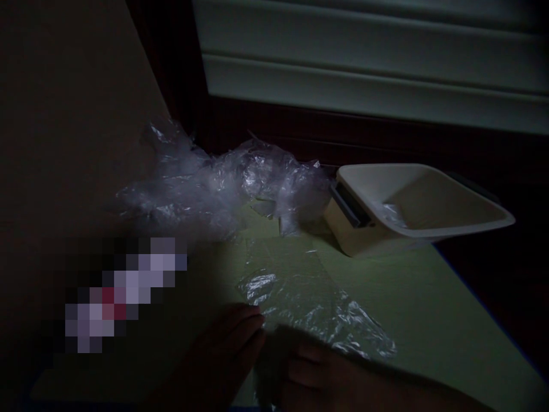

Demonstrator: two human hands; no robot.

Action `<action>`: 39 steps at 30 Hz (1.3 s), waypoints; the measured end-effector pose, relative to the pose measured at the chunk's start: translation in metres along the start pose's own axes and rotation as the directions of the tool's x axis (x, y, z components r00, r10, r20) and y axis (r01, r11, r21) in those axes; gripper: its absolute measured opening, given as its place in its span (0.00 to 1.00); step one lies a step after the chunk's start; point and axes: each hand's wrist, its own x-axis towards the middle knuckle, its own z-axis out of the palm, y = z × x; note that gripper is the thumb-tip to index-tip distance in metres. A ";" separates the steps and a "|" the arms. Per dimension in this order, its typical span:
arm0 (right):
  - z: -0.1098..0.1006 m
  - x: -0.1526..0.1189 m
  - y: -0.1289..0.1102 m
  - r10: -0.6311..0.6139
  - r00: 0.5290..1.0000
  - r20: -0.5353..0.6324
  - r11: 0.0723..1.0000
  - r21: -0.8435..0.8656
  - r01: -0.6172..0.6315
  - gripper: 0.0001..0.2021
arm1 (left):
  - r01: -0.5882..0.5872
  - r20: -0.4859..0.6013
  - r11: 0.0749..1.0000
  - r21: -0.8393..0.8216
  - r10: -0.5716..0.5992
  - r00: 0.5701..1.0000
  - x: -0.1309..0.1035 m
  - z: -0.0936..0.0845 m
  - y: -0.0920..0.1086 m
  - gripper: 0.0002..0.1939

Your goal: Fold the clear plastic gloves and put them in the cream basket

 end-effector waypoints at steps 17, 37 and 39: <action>-0.016 0.008 -0.005 0.216 0.975 -0.041 0.970 0.126 -0.210 0.10 | -0.039 -0.114 0.997 0.073 0.047 0.992 0.015 -0.012 0.002 0.17; -0.036 0.007 0.004 0.782 0.601 -0.168 0.547 0.648 -0.530 0.05 | 0.026 0.061 0.994 0.106 -0.033 0.998 0.001 -0.014 0.002 0.25; -0.032 0.008 0.008 0.825 0.550 -0.133 0.468 0.706 -0.532 0.04 | 0.031 0.062 0.993 0.110 -0.038 0.997 0.000 -0.012 0.002 0.25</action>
